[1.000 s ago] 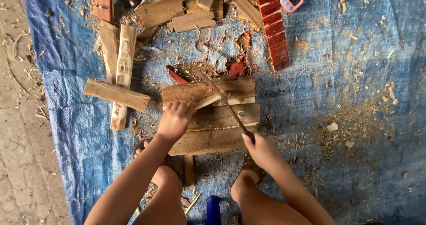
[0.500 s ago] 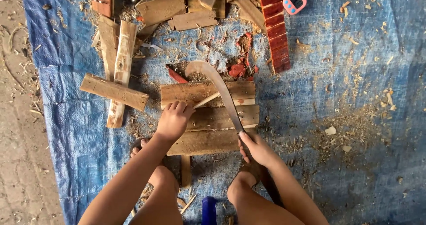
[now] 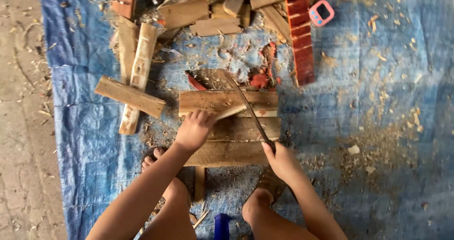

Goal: Carving and shaving a small piece of wood using a curved blade tool on a floor-based workspace.

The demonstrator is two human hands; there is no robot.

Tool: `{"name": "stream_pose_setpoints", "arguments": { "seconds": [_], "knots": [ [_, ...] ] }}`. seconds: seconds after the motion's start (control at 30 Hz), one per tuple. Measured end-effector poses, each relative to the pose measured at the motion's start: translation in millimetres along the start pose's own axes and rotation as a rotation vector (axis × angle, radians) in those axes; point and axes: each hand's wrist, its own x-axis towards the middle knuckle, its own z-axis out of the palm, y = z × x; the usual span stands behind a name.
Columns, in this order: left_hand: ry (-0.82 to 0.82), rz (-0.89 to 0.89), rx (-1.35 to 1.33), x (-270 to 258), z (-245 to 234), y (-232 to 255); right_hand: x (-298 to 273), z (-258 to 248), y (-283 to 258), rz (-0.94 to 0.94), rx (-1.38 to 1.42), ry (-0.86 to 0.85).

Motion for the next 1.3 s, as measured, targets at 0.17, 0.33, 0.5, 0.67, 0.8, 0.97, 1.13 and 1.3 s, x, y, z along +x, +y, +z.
{"name": "stream_pose_setpoints", "arguments": {
  "seconds": [0.17, 0.33, 0.5, 0.67, 0.8, 0.97, 1.13, 1.3],
  "knots": [
    [0.070, 0.033, 0.048, 0, 15, -3, 5, -10, -2, -0.009, 0.202, -0.113],
    [0.091, 0.042, 0.049, 8, 1, -2, 20, 7, 11, -0.158, 0.775, -0.258],
    [0.089, 0.075, 0.075, 11, -4, -4, 30, 13, 17, -0.215, 1.031, -0.507],
    [0.082, 0.058, 0.096, 17, -13, -3, 20, 3, 13, -0.167, 0.743, -0.140],
    [0.089, 0.064, 0.094, 15, -10, -3, -28, -37, -18, -0.252, 0.601, 0.109],
    [0.084, 0.073, 0.097, 17, -12, -4, -6, -7, -21, -0.203, 0.266, 0.167],
    [0.122, 0.080, 0.098, 13, -6, -2, 17, 6, -15, -0.027, -0.061, 0.044],
    [0.116, 0.072, 0.069, 19, -18, -2, 25, 11, -6, -0.067, 0.395, -0.153]
  ]
}}
